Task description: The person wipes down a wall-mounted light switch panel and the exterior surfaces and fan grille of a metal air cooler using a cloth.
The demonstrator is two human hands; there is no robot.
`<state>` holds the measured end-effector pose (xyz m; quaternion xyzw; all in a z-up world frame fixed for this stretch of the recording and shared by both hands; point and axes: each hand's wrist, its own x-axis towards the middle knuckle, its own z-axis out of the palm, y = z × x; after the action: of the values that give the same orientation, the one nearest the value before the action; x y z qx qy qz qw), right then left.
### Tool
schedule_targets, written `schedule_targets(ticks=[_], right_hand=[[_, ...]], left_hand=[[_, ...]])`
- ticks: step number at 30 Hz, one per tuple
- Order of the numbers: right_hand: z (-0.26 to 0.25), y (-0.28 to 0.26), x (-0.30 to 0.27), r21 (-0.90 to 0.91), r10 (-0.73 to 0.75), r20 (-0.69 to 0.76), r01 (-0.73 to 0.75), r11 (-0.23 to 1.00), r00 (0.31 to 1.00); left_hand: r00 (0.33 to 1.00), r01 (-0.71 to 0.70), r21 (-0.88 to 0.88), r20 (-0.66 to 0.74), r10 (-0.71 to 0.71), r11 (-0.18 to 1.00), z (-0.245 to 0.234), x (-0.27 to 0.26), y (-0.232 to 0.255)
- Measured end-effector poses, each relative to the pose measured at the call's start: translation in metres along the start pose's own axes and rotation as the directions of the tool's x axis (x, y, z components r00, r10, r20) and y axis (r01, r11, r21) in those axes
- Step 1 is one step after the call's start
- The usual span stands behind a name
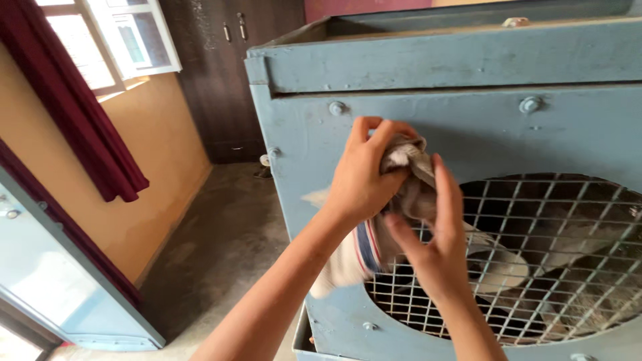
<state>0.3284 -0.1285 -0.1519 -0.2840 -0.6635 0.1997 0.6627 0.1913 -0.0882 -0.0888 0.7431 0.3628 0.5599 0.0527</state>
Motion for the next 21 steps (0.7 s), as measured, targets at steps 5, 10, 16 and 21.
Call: schedule_targets(ticks=[5, 10, 16, 21], right_hand=[[0.035, -0.010, -0.005, -0.090, -0.065, -0.029, 0.062, 0.994, 0.997], [0.054, -0.007, 0.017, -0.466, -0.346, -0.084, 0.270, 0.843, 0.934], [0.136, 0.032, 0.051, -0.681, -0.585, 0.000, 0.429, 0.593, 0.811], [0.174, 0.128, -0.012, -0.753, -0.659, 0.239, 0.564, 0.337, 0.713]], left_hand=[[0.961, 0.165, -0.152, 0.249, -0.124, 0.974, -0.029, -0.005, 0.001], [0.945, -0.085, 0.260, -0.284, 0.160, 0.962, -0.099, -0.020, -0.043], [0.740, 0.419, -0.336, -0.413, -0.532, 0.844, -0.106, -0.025, -0.142], [0.704, 0.617, -0.471, -0.028, -0.709, 0.631, -0.077, -0.070, -0.165]])
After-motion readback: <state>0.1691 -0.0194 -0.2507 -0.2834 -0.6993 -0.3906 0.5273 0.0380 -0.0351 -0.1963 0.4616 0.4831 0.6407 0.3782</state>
